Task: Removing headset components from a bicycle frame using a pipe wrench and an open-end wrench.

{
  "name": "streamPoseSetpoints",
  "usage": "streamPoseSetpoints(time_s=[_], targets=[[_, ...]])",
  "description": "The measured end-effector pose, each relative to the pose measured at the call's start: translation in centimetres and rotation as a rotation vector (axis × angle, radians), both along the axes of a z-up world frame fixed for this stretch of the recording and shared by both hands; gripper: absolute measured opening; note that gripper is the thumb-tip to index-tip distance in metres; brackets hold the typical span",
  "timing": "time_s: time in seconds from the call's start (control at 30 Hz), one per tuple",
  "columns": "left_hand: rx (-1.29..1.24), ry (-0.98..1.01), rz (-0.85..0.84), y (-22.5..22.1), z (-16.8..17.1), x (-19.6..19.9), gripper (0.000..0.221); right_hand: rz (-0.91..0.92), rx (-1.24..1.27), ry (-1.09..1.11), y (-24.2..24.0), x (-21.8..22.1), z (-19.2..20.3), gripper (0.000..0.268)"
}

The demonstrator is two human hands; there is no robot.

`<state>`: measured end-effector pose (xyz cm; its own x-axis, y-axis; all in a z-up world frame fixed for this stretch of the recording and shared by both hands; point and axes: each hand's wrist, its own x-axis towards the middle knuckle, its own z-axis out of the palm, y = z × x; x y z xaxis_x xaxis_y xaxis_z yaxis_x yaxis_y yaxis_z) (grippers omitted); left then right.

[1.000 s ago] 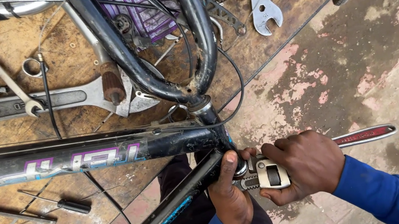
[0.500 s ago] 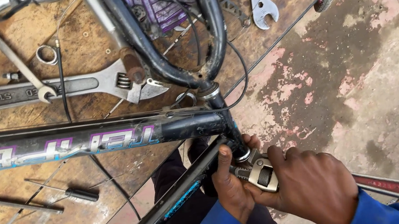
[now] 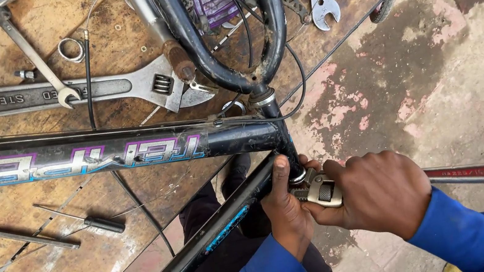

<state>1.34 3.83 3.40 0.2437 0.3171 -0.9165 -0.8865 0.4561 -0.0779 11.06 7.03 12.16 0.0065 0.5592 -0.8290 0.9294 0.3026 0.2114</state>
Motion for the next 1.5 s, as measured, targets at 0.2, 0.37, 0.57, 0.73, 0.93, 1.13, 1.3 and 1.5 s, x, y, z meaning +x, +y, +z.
streamPoseSetpoints(time_s=[0.2, 0.37, 0.57, 0.73, 0.93, 1.13, 1.3, 1.5], targets=[[0.01, -0.013, -0.04, -0.2, -0.7, -0.2, 0.021, -0.027, 0.069, -0.014, -0.8, -1.0, 0.2, 0.096], [0.103, -0.143, -0.153, -1.4, -2.0, -0.4, 0.023, -0.048, 0.115, -0.004, -1.8, -0.8, -0.2, 0.096], [0.112, -0.13, -0.21, -0.6, -2.0, -0.6, 0.012, -0.057, 0.107, -0.02, -2.0, -0.9, -0.6, 0.094], [0.194, -0.154, -0.21, -1.2, -3.1, -0.7, 0.015, -0.133, 0.122, -0.044, -2.6, -1.6, -0.8, 0.088], [0.179, -0.139, -0.198, -0.8, -2.8, -0.8, 0.014, -0.143, 0.045, -0.038, -2.7, -1.2, -1.2, 0.094], [0.257, -0.333, -0.12, -1.2, -3.3, -1.0, 0.014, -0.099, 0.128, -0.012, -3.1, -0.8, -1.6, 0.093], [0.189, -0.245, -0.212, -0.4, -2.4, -1.2, 0.016, -0.1, 0.082, -0.017, -2.5, -1.2, -1.2, 0.104], [0.241, -0.299, -0.138, -0.8, -2.7, -0.6, 0.015, -0.14, 0.074, 0.042, -2.7, -0.5, -1.9, 0.093]])
